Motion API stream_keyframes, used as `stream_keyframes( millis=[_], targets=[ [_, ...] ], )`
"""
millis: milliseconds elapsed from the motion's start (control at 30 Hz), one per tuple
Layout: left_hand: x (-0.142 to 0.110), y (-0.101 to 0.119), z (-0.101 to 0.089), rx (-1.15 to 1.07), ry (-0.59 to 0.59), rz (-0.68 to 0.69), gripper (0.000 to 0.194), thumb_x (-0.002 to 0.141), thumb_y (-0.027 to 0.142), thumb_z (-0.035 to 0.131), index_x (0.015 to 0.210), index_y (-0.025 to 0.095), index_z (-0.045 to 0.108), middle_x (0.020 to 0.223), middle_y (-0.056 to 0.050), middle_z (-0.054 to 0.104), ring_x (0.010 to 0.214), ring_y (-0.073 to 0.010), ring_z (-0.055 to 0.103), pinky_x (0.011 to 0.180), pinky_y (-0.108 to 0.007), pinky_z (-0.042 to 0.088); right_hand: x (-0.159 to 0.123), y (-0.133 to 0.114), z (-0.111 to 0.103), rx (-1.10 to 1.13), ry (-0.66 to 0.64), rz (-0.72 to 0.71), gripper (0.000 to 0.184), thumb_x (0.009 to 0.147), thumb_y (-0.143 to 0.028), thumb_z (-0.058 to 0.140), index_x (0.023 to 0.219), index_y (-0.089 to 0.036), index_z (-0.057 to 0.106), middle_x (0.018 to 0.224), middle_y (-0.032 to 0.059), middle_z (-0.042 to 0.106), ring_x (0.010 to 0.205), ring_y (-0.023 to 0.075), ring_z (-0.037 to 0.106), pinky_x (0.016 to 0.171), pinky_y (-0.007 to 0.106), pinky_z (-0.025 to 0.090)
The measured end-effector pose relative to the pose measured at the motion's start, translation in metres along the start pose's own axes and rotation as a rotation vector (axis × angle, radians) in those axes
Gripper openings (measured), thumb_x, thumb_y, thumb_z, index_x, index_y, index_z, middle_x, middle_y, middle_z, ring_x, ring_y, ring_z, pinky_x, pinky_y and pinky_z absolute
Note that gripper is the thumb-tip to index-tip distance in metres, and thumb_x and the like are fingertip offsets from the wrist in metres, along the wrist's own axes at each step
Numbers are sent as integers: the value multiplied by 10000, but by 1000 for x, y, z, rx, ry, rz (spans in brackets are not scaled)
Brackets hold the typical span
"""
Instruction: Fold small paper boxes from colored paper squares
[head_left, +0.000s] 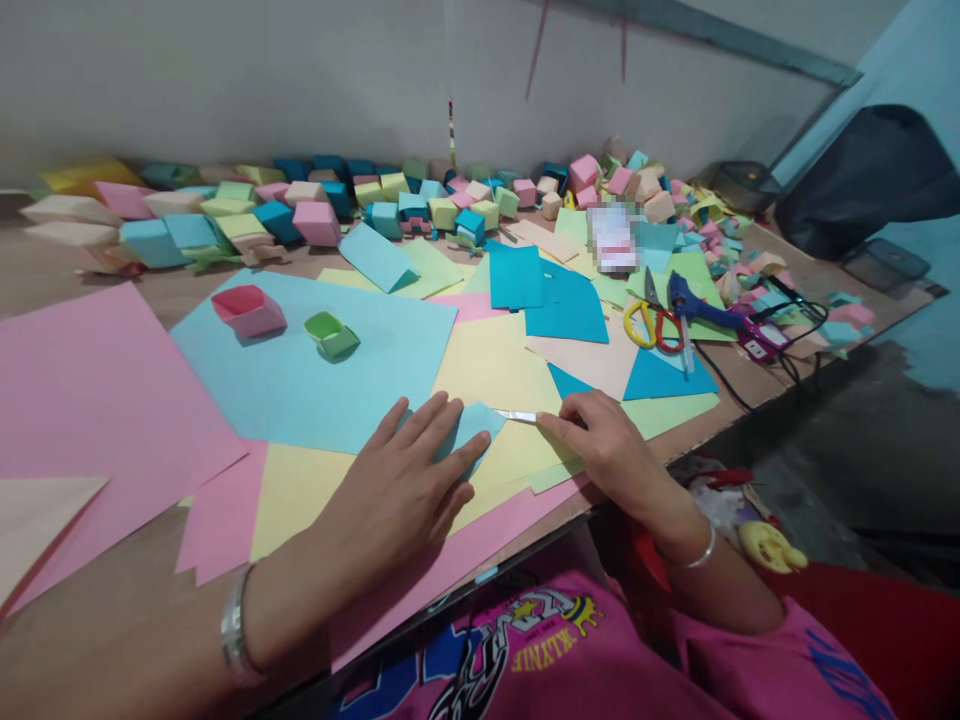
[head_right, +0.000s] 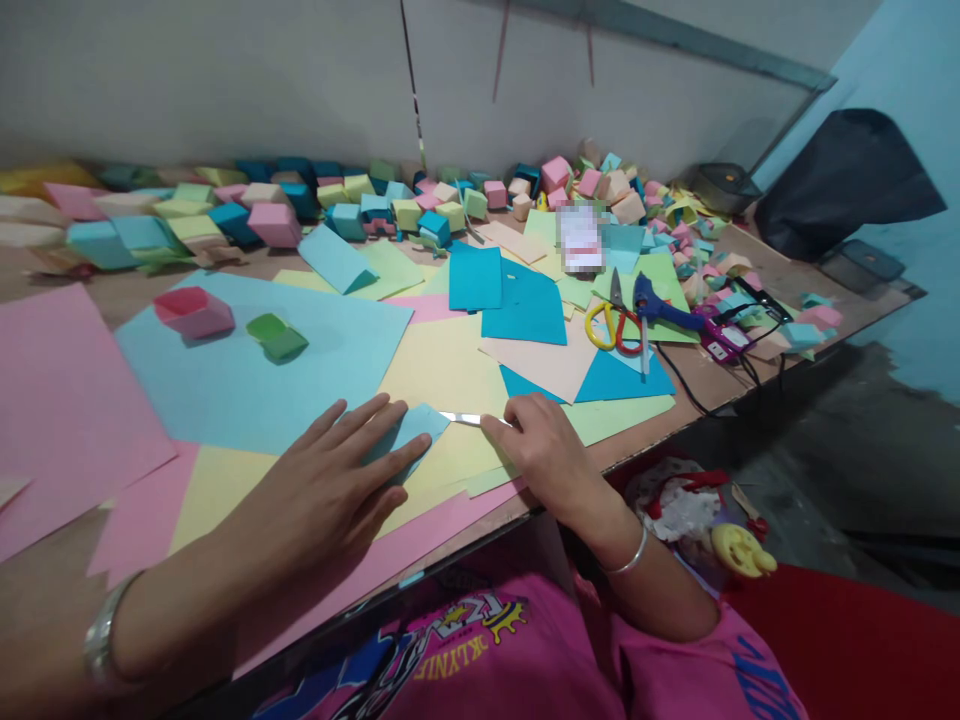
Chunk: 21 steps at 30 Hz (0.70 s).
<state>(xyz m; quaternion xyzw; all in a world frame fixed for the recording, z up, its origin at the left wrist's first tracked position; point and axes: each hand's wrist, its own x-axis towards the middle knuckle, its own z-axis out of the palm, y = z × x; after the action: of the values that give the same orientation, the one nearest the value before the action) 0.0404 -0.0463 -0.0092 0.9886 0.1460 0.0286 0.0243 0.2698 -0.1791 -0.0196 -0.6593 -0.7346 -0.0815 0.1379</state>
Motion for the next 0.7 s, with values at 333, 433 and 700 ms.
stream_keyframes(
  millis=[333, 433, 700],
  targets=[
    [0, -1, 1, -1, 4, 0, 449, 897, 296, 521, 1346, 317, 500, 1446, -130, 458, 1372, -371, 360, 1059, -622, 291, 6, 2, 8, -23, 14, 59, 339, 992, -169, 359, 1185, -121, 634, 857, 117, 563, 836, 213, 455, 711, 341, 399],
    [0, 0, 0, -5, 18, 2, 434, 886, 294, 538, 1319, 321, 522, 1449, -119, 459, 1351, -376, 380, 1049, -630, 291, 9, 10, 9, -57, 72, 125, 347, 982, -139, 347, 1198, -107, 617, 847, 122, 558, 838, 224, 447, 705, 348, 411],
    [1, -1, -1, -214, 138, -46, 505, 900, 255, 502, 1400, 242, 430, 1173, -109, 651, 943, -264, 608, 757, -394, 468, 15, 5, 9, -53, 145, 111, 321, 973, -160, 399, 1213, -137, 612, 1199, 200, 556, 1120, 289, 489, 816, 413, 455]
  ],
)
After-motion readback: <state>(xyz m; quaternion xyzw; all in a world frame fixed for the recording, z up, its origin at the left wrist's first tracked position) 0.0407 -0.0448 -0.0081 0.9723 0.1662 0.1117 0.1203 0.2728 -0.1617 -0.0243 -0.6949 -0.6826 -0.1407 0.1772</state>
